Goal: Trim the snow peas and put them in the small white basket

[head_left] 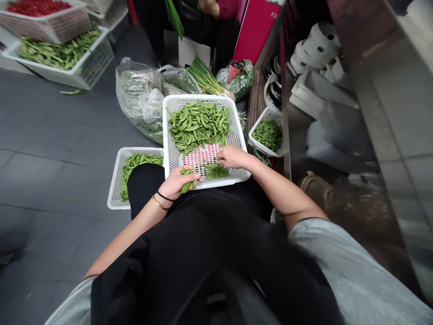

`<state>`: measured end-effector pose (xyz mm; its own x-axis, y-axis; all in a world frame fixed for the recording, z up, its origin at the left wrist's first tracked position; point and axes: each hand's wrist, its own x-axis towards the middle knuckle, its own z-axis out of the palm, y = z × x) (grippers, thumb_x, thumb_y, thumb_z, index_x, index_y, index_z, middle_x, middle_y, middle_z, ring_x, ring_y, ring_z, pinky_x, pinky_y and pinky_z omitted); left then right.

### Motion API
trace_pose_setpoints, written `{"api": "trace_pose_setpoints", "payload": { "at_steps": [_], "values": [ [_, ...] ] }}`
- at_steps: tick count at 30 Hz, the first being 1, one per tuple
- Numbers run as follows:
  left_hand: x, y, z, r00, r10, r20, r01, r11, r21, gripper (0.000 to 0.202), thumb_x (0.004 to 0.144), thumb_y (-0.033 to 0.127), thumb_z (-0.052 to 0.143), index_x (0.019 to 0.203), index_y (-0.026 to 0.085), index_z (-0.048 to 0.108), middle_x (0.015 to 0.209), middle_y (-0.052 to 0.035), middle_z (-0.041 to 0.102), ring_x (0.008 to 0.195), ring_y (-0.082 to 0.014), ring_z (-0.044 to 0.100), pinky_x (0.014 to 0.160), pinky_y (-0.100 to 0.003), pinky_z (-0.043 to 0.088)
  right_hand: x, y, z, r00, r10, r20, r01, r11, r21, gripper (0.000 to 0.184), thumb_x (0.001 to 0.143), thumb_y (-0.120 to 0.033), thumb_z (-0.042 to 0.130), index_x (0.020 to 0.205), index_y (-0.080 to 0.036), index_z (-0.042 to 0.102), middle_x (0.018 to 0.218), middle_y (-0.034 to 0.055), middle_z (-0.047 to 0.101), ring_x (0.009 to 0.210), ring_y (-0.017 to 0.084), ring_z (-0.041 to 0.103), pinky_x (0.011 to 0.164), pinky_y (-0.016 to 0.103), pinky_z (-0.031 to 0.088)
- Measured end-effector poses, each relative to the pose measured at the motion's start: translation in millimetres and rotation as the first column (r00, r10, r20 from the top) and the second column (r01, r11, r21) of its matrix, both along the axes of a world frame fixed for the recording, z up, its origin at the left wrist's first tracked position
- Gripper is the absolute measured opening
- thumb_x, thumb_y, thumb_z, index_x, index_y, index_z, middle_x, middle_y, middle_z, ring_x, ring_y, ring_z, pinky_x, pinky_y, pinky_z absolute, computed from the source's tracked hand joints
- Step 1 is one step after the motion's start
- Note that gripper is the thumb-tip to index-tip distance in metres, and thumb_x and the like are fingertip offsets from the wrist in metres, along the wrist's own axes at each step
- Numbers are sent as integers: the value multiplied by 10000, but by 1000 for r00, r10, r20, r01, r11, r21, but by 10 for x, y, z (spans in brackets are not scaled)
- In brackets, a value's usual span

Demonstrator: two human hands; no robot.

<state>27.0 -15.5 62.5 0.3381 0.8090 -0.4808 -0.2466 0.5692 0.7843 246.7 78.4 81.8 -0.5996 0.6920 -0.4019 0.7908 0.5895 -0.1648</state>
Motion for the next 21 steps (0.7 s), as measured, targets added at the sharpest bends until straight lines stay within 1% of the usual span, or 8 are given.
{"api": "trace_pose_setpoints", "payload": {
  "at_steps": [2,5,10,11,14,16,18,21],
  "values": [
    [108,-23,-42,999,42,-16,-42,999,-10,344,575,264,808,648,130,500,677,-71,700,361,-61,495,329,-170,344,-66,-142,32,985,-63,-162,63,998,-4,208,809,-228,493,707,-152,658,678,30,636,637,120,507,595,231,302],
    [197,-22,-138,986,163,-33,-163,987,-2,372,565,289,809,642,142,475,659,-61,691,349,-68,488,307,-181,321,-180,-374,-13,890,-155,-430,120,987,-106,254,824,-215,474,609,-142,586,571,-10,551,572,90,451,578,209,291],
    [199,51,-252,956,292,-11,-292,956,-26,428,502,309,831,627,166,447,384,57,491,301,-80,444,286,-173,260,-344,-615,-183,667,-248,-702,9,945,-326,243,826,-270,504,631,-145,576,577,-27,540,572,82,488,596,197,352],
    [185,65,-255,959,284,-1,-284,958,-31,432,493,303,834,632,166,449,374,66,476,298,-79,440,288,-171,262,-351,-614,-216,630,-309,-713,-36,905,-424,233,822,-294,515,656,-146,584,571,-28,549,556,84,503,588,200,374],
    [124,92,-237,978,206,27,-205,978,-33,413,508,287,826,657,161,462,436,41,549,303,-73,448,294,-169,275,-277,-508,-280,511,-574,-640,-78,711,-699,218,781,-349,562,695,-150,579,506,-44,543,455,86,508,495,204,405],
    [74,102,-224,987,160,26,-159,987,-30,390,532,273,815,663,156,466,503,12,608,312,-67,455,299,-168,283,-167,-386,-284,378,-699,-607,-13,651,-759,205,752,-345,583,681,-155,559,475,-57,519,408,83,495,429,194,387],
    [37,114,-226,988,149,26,-149,989,-27,372,547,265,808,666,153,474,542,0,631,323,-66,464,303,-169,292,-61,-274,-264,279,-730,-624,58,661,-748,191,745,-326,585,663,-158,544,470,-60,507,398,83,499,404,187,374],
    [25,139,-261,991,120,64,-116,992,-57,337,578,293,795,681,141,513,572,-6,632,334,-68,463,295,-175,279,-13,-208,-220,361,-640,-678,56,741,-669,198,779,-318,563,670,-153,557,522,-34,549,468,95,544,461,201,415]
  ]
}}
